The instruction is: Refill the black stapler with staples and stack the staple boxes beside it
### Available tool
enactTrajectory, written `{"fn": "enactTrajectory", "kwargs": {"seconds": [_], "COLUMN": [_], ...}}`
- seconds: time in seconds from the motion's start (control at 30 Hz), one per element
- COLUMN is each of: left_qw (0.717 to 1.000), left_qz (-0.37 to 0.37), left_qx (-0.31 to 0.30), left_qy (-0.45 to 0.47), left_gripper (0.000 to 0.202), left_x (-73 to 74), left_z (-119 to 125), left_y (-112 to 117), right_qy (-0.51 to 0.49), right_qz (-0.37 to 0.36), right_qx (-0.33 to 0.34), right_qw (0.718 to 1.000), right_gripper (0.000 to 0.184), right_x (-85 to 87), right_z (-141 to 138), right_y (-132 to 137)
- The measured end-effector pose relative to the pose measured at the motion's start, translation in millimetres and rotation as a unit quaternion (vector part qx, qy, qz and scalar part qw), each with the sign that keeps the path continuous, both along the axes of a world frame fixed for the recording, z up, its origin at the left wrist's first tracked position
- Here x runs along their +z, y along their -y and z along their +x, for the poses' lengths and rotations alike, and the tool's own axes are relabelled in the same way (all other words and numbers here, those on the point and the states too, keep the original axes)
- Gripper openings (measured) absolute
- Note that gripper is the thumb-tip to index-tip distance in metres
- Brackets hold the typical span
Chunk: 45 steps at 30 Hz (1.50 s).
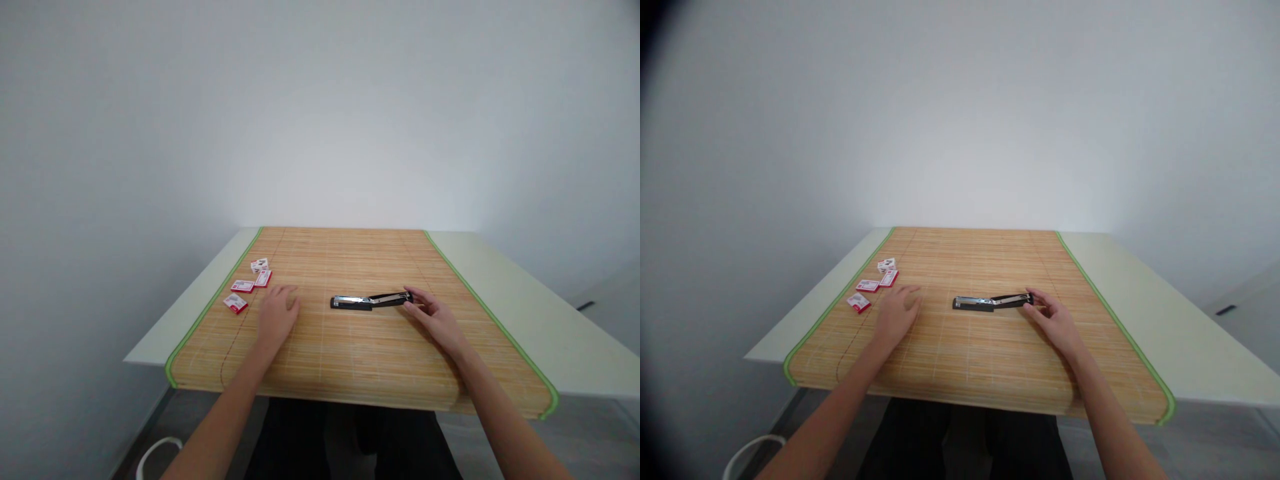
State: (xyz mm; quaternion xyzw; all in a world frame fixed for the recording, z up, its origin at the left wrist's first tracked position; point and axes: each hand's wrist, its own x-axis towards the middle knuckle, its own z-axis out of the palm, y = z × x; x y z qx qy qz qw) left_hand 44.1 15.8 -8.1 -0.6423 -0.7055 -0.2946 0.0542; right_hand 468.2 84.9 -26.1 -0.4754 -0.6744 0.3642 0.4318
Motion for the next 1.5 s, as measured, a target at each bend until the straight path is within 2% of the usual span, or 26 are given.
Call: {"fn": "enactTrajectory", "kwargs": {"seconds": [0.13, 0.23, 0.37, 0.53, 0.67, 0.83, 0.93, 1.07, 1.17, 1.27, 1.33, 1.4, 1.5], "left_qw": [0.985, 0.971, 0.973, 0.982, 0.986, 0.986, 0.986, 0.981, 0.976, 0.979, 0.984, 0.991, 0.997], "left_qz": [-0.003, -0.049, -0.064, -0.076, -0.096, -0.118, -0.113, -0.126, -0.155, -0.159, -0.135, -0.081, -0.017], "left_qx": [0.168, 0.219, 0.197, 0.123, 0.051, 0.023, 0.033, 0.120, 0.144, 0.114, 0.102, 0.094, 0.060], "left_qy": [-0.050, -0.082, -0.102, -0.123, -0.125, -0.119, -0.118, -0.079, -0.055, -0.055, -0.058, -0.056, -0.034], "left_gripper": [0.048, 0.050, 0.042, 0.041, 0.042, 0.043, 0.051, 0.071, 0.068, 0.055, 0.055, 0.056, 0.051], "left_x": [13.3, 11.7, -0.2, -8.7, -2.5, 11.7, 15.3, 13.1, 12.5, 16.5, 20.3, 22.2, 17.4], "left_z": [-53.2, -75.3, -80.7, -83.8, -90.0, -95.9, -109.4, -137.8, -152.1, -149.5, -135.6, -112.3, -66.7], "left_y": [-15.4, -27.4, -33.0, -27.3, -24.0, -25.8, -24.2, -17.5, -14.8, -13.7, -9.1, 0.8, 21.5], "right_qy": [0.001, -0.014, -0.024, -0.020, -0.016, -0.012, -0.009, -0.020, -0.027, -0.028, -0.026, -0.021, 0.007], "right_qz": [0.013, 0.015, 0.015, 0.011, 0.012, 0.008, 0.006, -0.001, -0.007, -0.011, -0.004, 0.035, 0.143], "right_qx": [-0.015, -0.017, -0.010, -0.010, -0.017, -0.018, -0.018, -0.010, -0.003, -0.006, -0.015, -0.047, -0.136], "right_qw": [1.000, 1.000, 1.000, 1.000, 1.000, 1.000, 1.000, 1.000, 1.000, 1.000, 1.000, 0.998, 0.980], "right_gripper": [0.060, 0.059, 0.059, 0.057, 0.057, 0.060, 0.059, 0.061, 0.061, 0.061, 0.059, 0.056, 0.052], "right_x": [1.4, -0.2, -2.7, -3.8, -6.5, -7.3, -5.4, -2.6, -2.3, -2.4, -0.3, 4.7, 15.7], "right_z": [-0.7, -0.5, 0.6, 1.9, 2.9, 4.7, 4.2, 2.0, 1.4, 1.4, 0.5, -1.7, -7.1], "right_y": [0.7, -0.6, -2.3, -3.1, -5.2, -6.0, -4.5, -1.6, -1.0, -1.9, -0.7, 4.0, 17.6]}}
